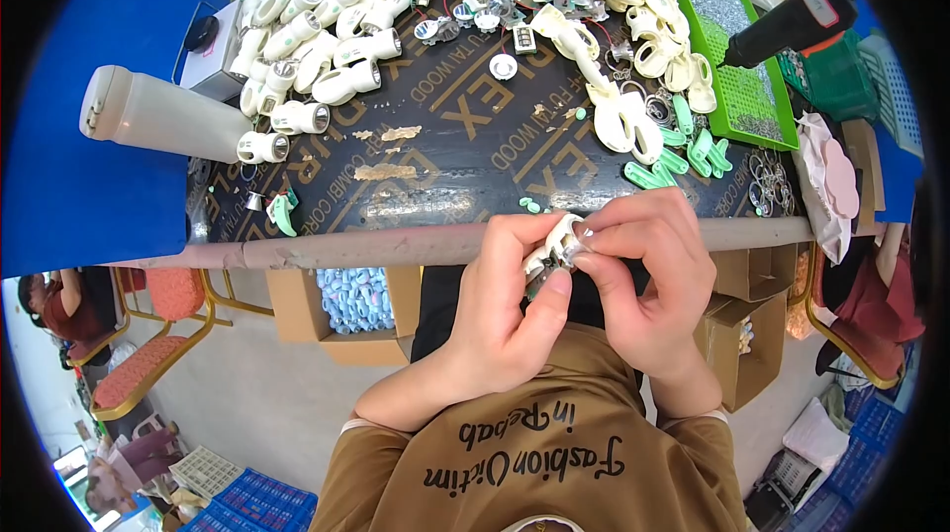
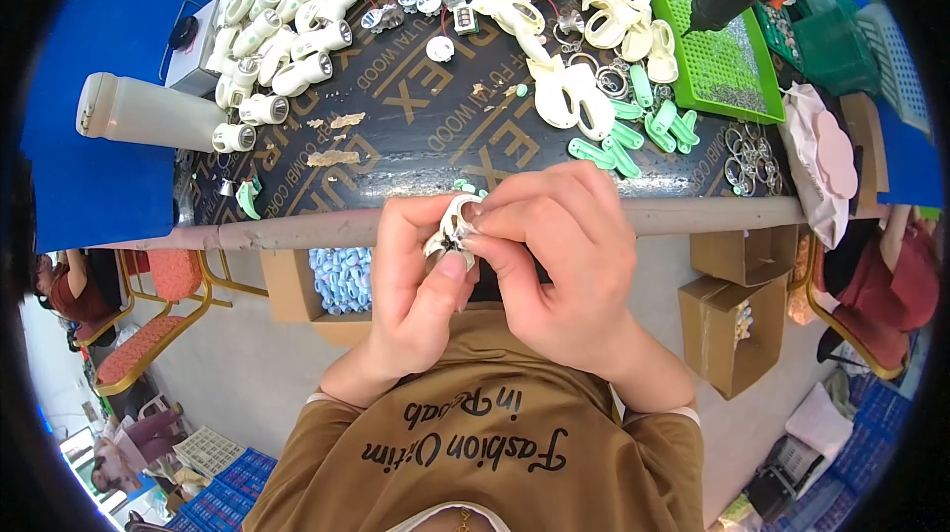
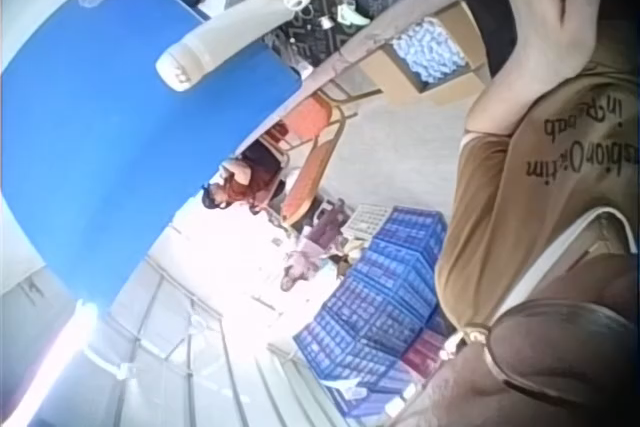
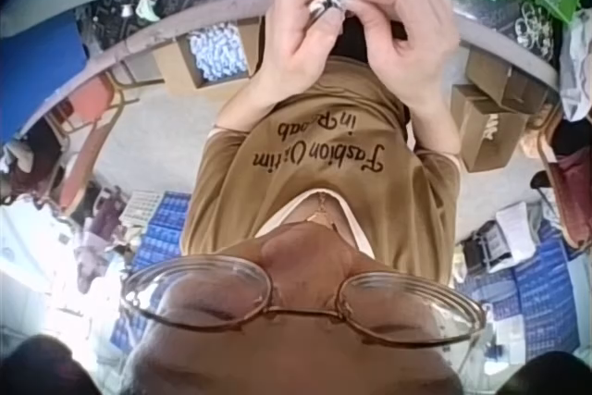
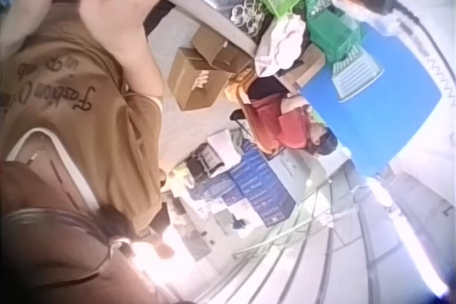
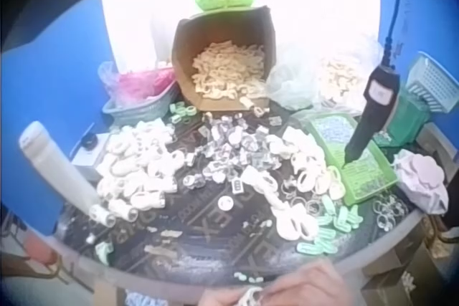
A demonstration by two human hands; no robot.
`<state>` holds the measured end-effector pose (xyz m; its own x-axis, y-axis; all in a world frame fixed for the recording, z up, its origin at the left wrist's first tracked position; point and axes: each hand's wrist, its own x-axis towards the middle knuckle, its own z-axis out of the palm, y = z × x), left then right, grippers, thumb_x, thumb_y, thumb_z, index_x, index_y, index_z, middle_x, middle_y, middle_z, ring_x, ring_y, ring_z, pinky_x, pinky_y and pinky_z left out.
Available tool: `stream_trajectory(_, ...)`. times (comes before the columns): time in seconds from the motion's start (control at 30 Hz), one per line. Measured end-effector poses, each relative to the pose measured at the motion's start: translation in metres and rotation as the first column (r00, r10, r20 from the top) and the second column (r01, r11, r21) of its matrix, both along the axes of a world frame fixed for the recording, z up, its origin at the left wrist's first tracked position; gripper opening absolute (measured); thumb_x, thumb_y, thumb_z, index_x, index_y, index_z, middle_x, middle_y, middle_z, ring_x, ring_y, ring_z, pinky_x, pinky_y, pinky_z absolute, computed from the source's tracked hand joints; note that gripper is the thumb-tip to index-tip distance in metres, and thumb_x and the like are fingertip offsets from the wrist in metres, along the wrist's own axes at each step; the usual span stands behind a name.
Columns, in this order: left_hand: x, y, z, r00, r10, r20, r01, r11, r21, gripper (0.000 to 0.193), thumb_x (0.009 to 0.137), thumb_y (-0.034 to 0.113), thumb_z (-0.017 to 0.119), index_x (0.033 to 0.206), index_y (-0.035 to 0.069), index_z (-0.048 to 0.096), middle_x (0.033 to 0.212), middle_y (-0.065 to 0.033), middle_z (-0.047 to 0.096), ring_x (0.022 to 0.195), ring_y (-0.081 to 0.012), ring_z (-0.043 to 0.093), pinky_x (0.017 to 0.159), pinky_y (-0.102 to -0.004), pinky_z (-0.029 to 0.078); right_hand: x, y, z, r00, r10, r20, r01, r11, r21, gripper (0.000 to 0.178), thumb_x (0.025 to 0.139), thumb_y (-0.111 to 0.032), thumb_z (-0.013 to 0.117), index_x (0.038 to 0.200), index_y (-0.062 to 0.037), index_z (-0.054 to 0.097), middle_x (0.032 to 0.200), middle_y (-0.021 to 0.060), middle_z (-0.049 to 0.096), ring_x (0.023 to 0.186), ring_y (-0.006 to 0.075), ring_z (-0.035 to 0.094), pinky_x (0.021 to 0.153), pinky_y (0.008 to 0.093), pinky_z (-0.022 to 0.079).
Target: Assembling electronic toy components, including circuit boards and plastic housings, using manual dexterity and an electric screwdriver.
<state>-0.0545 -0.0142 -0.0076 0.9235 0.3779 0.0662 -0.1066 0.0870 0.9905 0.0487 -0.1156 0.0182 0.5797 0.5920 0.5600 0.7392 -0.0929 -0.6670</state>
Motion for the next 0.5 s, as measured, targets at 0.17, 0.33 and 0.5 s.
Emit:
stream_trajectory(0.17,-0.0019,-0.0005,0.0037,0.999,0.001,-0.039,-0.002,0.999,-0.037,0.032,0.088,0.009,0.047,0.116,-0.002,0.036,0.091,-0.0093,0.051,0.071,-0.0100,0.046,0.062,-0.0223,0.038,0.0018,-0.0033,0.0051,1.000,0.018,-0.019,-0.019,0.999,-0.049,0.014,0.063,0.000,0.068,0.072,-0.0066,0.059,0.078,0.0056,0.061,0.068,0.0229,0.055,0.061,0.0315,0.042)
stream_trajectory(0.33,-0.0006,0.0001,0.0079,0.994,0.001,-0.106,-0.011,0.996,-0.091,0.031,0.086,0.003,0.048,0.114,-0.003,0.037,0.096,-0.0130,0.054,0.082,-0.0166,0.053,0.074,-0.0281,0.043,0.0040,-0.0024,0.0035,0.996,0.046,-0.080,-0.050,0.997,-0.057,0.013,0.064,0.001,0.067,0.072,-0.0044,0.058,0.077,0.0072,0.060,0.068,0.0238,0.056,0.058,0.0315,0.043)
stream_trajectory(0.5,0.0007,0.0016,0.0076,0.990,0.003,-0.144,-0.007,1.000,-0.028,0.030,0.086,0.001,0.047,0.113,-0.002,0.037,0.091,-0.0126,0.055,0.076,-0.0164,0.054,0.068,-0.0289,0.043,0.0043,-0.0014,0.0037,0.990,0.033,-0.140,-0.048,0.993,-0.111,0.012,0.065,0.002,0.066,0.073,-0.0025,0.057,0.078,0.0083,0.059,0.069,0.0225,0.056,0.060,0.0302,0.043)
